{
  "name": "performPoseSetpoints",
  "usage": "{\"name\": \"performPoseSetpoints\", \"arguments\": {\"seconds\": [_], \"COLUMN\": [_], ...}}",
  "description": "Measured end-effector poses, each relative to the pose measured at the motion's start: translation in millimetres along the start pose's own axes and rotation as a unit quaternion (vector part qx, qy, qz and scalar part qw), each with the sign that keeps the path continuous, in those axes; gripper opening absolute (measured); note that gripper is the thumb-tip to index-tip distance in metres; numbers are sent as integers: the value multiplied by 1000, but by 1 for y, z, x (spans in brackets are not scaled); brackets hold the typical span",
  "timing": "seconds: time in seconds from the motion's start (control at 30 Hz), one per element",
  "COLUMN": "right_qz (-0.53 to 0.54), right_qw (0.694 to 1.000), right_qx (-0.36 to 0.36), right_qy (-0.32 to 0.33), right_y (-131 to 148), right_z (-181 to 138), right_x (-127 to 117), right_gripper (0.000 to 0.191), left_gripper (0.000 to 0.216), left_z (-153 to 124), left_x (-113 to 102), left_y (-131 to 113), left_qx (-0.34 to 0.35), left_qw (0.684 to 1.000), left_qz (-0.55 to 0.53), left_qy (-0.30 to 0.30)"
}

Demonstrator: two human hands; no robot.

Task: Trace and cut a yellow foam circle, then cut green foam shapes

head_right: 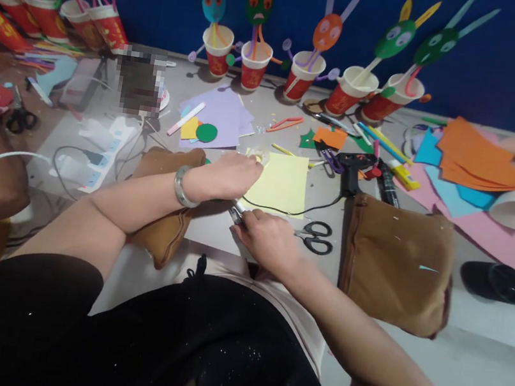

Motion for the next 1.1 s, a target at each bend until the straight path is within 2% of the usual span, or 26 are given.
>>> {"name": "performPoseSetpoints", "arguments": {"seconds": [0.2,0.37,0.43,0.5,0.57,0.67,0.77,0.8,0.93,1.1], "right_qz": [-3,17,32,35,15,-20,-54,-61,-66,-97], "right_qw": [1000,1000,999,999,995,980,964,961,972,966], "right_qx": [12,-4,-5,22,84,173,247,259,224,238], "right_qy": [7,-2,-9,-24,-58,-98,-84,-80,-36,36], "right_y": [9,7,-3,-25,-60,-121,-180,-195,-231,-259], "right_z": [14,12,10,11,15,30,53,61,101,136], "right_x": [1,-1,-7,-20,-42,-77,-94,-96,-83,-60], "right_gripper": [26,24,28,33,33,31,37,40,51,38], "left_gripper": [40,49,46,41,41,44,45,45,45,48], "left_z": [1,-7,-7,-3,2,6,6,5,3,6], "left_x": [6,-6,-5,1,7,10,10,10,6,12], "left_y": [1,-3,-3,-3,-2,0,0,-1,-2,-1], "left_qx": [-5,0,-2,-4,-8,-14,-13,-14,-15,-28], "left_qw": [999,1000,1000,999,998,998,998,998,998,996], "left_qz": [12,25,26,23,18,18,20,20,20,7], "left_qy": [33,0,9,38,61,54,49,52,56,83]}}
Point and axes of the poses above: each hand's wrist, its own z-axis towards the middle knuckle, its own x-axis out of the palm, y = z × x, the point moved 8 cm from there along z, towards the middle knuckle
